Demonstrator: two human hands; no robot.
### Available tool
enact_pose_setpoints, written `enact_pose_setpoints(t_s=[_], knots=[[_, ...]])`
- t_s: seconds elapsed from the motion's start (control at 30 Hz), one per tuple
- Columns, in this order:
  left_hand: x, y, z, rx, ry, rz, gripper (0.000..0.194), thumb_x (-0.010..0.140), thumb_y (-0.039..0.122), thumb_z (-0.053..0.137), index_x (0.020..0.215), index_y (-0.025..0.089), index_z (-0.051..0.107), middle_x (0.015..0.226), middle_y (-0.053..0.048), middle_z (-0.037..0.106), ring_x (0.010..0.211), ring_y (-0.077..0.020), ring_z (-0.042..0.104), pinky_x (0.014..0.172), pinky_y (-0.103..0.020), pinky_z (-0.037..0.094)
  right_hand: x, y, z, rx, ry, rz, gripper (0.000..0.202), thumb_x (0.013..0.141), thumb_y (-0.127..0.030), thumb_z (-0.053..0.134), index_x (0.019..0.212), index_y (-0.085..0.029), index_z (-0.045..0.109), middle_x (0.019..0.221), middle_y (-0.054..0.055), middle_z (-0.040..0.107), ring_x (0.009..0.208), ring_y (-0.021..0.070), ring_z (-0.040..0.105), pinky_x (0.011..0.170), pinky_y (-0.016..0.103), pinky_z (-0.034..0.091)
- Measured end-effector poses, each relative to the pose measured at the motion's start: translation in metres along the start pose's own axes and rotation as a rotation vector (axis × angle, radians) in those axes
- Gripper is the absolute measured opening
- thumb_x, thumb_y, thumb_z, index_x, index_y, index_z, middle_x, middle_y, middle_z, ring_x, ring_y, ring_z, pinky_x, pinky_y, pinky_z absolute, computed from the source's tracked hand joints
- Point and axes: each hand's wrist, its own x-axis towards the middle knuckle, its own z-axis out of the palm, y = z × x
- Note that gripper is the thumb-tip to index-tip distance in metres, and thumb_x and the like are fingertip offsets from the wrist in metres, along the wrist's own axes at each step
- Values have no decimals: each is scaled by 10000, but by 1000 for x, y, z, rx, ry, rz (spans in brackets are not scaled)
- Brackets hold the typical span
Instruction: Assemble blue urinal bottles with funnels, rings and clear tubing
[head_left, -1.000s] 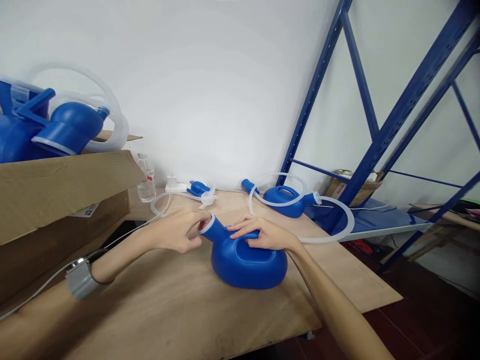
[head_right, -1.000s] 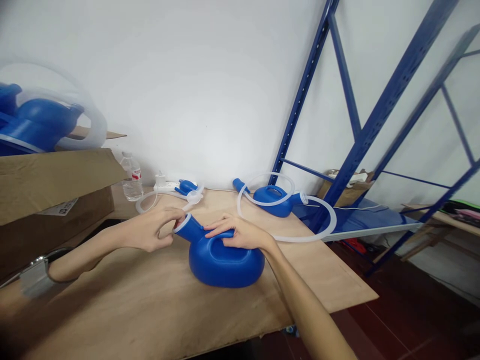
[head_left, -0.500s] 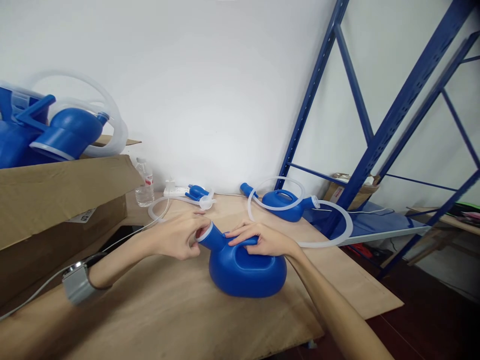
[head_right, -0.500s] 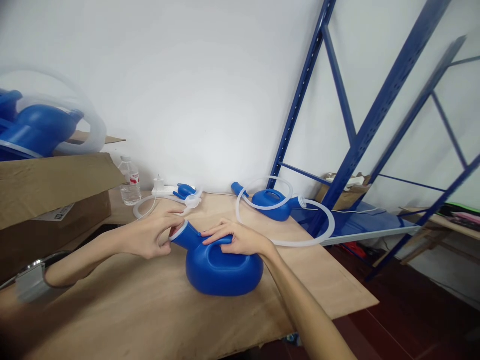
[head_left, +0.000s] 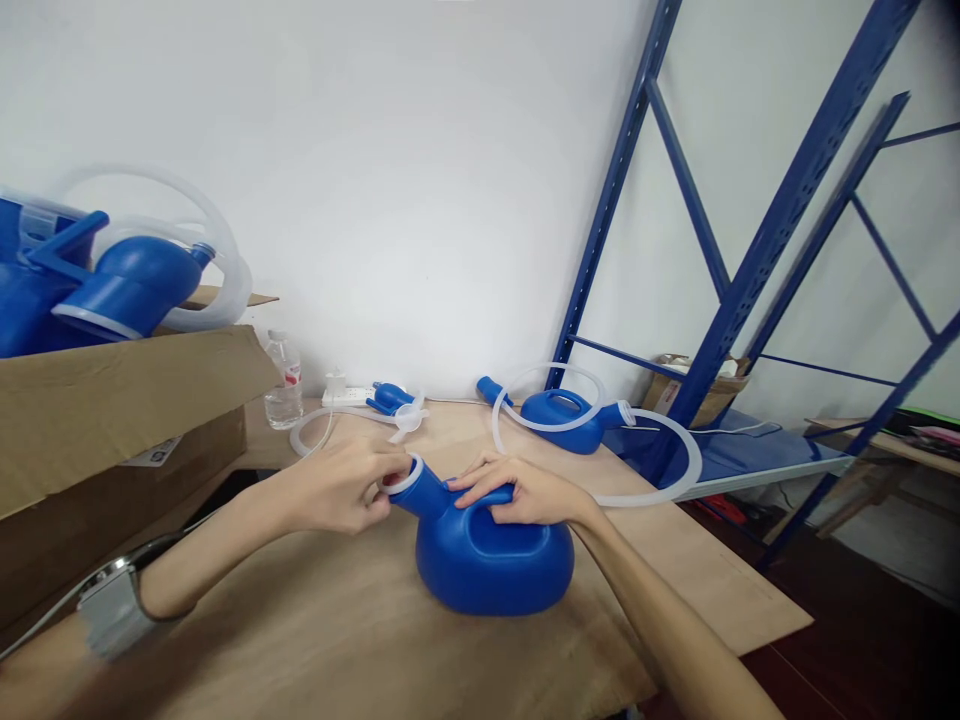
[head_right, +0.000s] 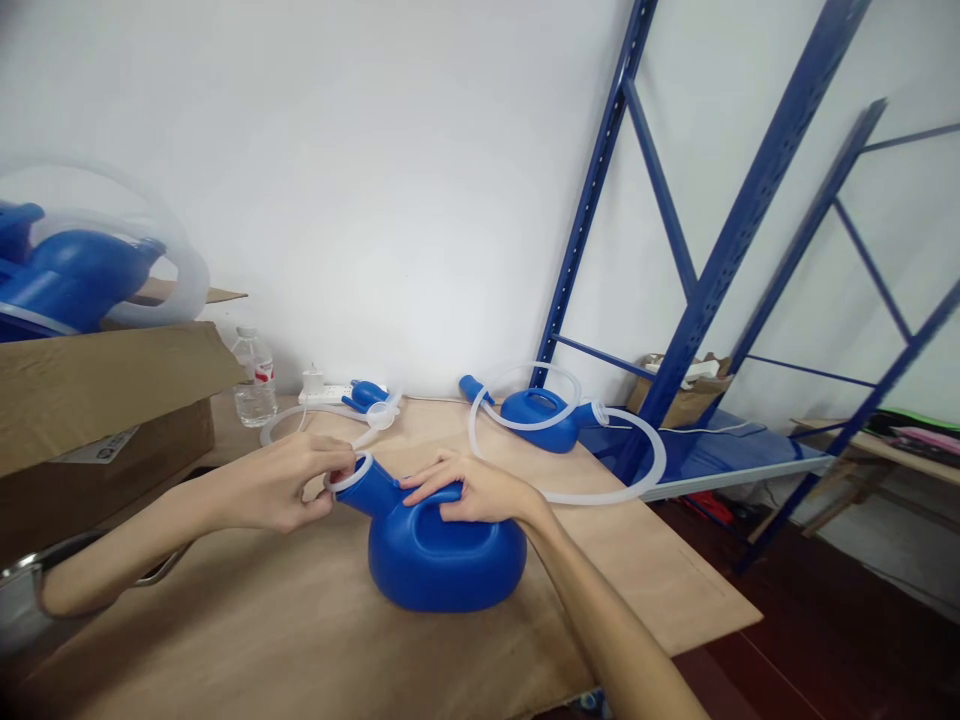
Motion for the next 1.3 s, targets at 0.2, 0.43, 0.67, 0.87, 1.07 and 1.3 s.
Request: enact_pose_setpoints(t_s=[0.2,0.43,0.67,0.87,1.07,1.3], knots=[[-7,1,12,282,216,187,168,802,71,461,874,218,500,761,-25,641,609,-180,552,577,-331,325,5,5,1,32,10,-48,567,729,-52,666,1209,-322,801,1403,45,695,1292,278,635,1165,514,398],[-8,-2,13,324,291,240,161,779,76,467,847,220,491,724,-16,624,588,-182,545,577,-340,339,12,8,3,44,13,-70,578,713,-49,690,1203,-334,802,1387,42,705,1277,272,654,1179,484,372],[-15,20,28,185,243,-171,151,734,102,486,814,228,467,736,-2,596,652,-188,556,623,-317,348,15,6,7,36,44,-57,545,687,-81,693,1165,-308,823,1342,43,733,1253,278,665,1148,455,421],[-17,24,35,326,191,-303,269,859,154,503,1098,222,604,758,-6,671,636,-209,624,590,-312,357,15,4,10,16,71,-72,566,689,-68,661,1177,-307,820,1358,33,723,1230,268,676,1151,453,429],[-24,-2,39,563,160,60,604,886,22,498,1462,201,449,896,-40,754,587,-195,656,520,-300,394,14,3,11,-12,102,-74,577,679,-48,644,1164,-304,825,1339,35,738,1211,257,676,1119,433,468],[-14,2,44,632,154,28,468,865,-61,416,1231,161,606,878,-74,740,583,-196,640,520,-294,420,16,-2,19,-26,104,-87,579,687,-67,645,1183,-310,818,1335,23,741,1207,259,662,1098,433,495]])
